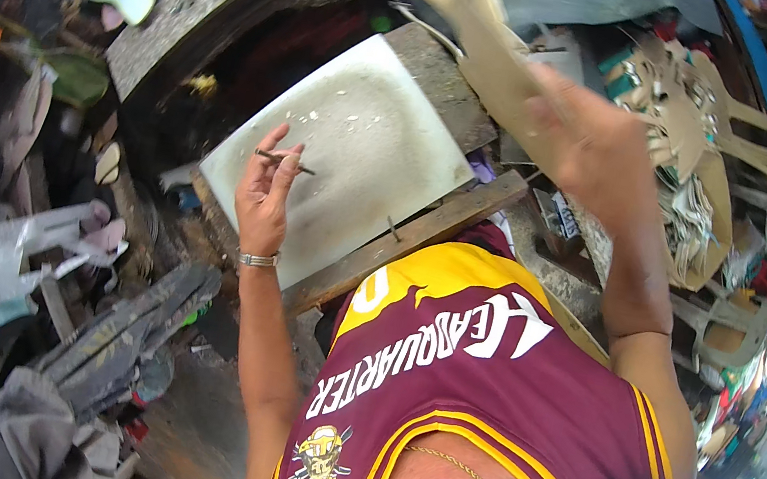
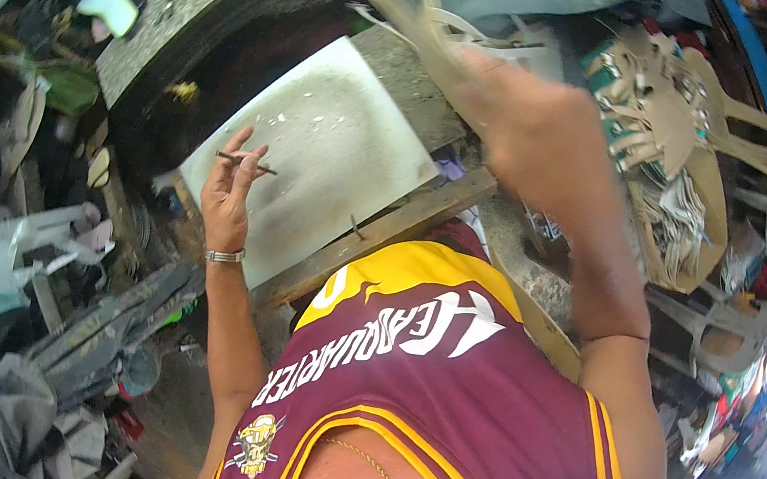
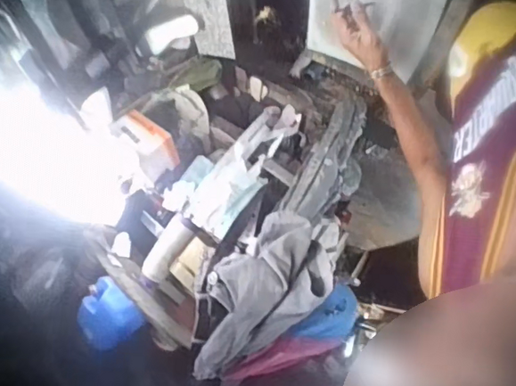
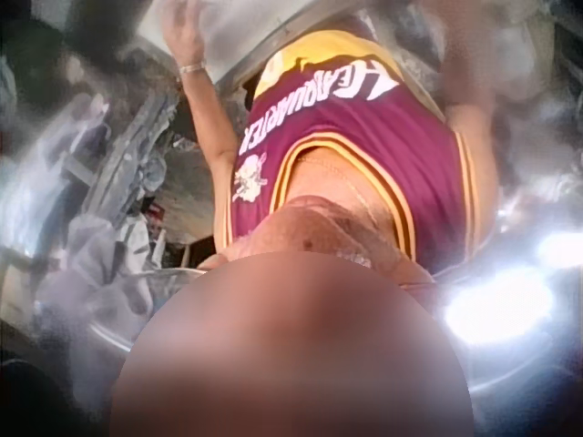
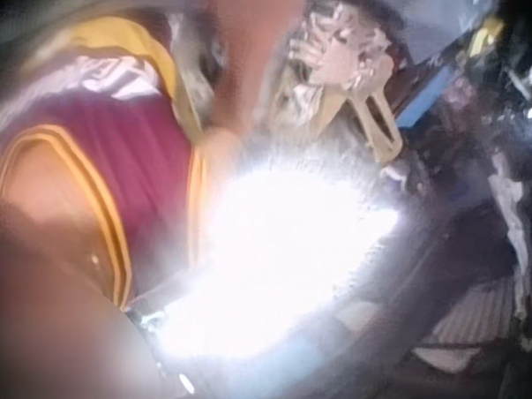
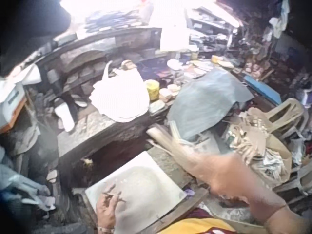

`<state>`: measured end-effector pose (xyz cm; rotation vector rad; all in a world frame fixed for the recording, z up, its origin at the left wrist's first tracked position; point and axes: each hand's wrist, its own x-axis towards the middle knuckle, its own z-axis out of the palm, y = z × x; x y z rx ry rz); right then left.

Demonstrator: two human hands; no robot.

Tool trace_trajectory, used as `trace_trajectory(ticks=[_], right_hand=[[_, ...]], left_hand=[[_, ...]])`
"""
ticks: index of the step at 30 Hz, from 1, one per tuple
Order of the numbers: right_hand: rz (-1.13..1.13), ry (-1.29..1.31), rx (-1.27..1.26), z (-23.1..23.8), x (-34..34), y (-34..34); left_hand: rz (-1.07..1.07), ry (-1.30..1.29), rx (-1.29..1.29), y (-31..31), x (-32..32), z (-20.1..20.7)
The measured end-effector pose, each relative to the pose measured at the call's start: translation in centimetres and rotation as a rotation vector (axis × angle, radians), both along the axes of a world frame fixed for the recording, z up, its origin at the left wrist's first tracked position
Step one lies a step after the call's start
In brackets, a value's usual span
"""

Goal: The person marks several white shoe upper pieces with a pen while holding a wooden stick. They repeatedly pick up, mark, and set down the pieces on a cluttered workbench.

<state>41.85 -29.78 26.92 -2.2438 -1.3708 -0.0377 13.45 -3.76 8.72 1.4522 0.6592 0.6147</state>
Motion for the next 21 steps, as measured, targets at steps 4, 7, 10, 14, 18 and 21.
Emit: trace_trajectory(ticks=[4, 7, 10, 14, 18, 21], right_hand=[[0.412, 0.146, -0.182, -5.6, -10.0, 7.3], [0.632, 0.41, -0.435, -10.3, -12.4, 9.6], [0.308, 0.441, -0.22, -13.4, -9.7, 10.4], [-0.047, 0.146, -0.121, -14.8, -2.9, 11.5], [-0.079, 0.394, -0.399, -15.7, -3.1, 11.3], [-0.049, 0.185, -0.262, -17.1, -4.9, 11.6]], left_hand=[[0.16, -0.216, -0.325, -0.3, -3.1, -0.8], [0.266, -0.07, -0.478, 1.0, -6.5, -1.4], [0.329, -0.026, -0.519, 0.7, -8.5, -2.7], [0.413, 0.236, -0.166, 1.1, -7.7, -4.2], [0.476, 0.487, 0.207, 1.6, -6.7, -3.7], [0.451, 0.666, 0.422, 1.6, -5.6, -3.2]])
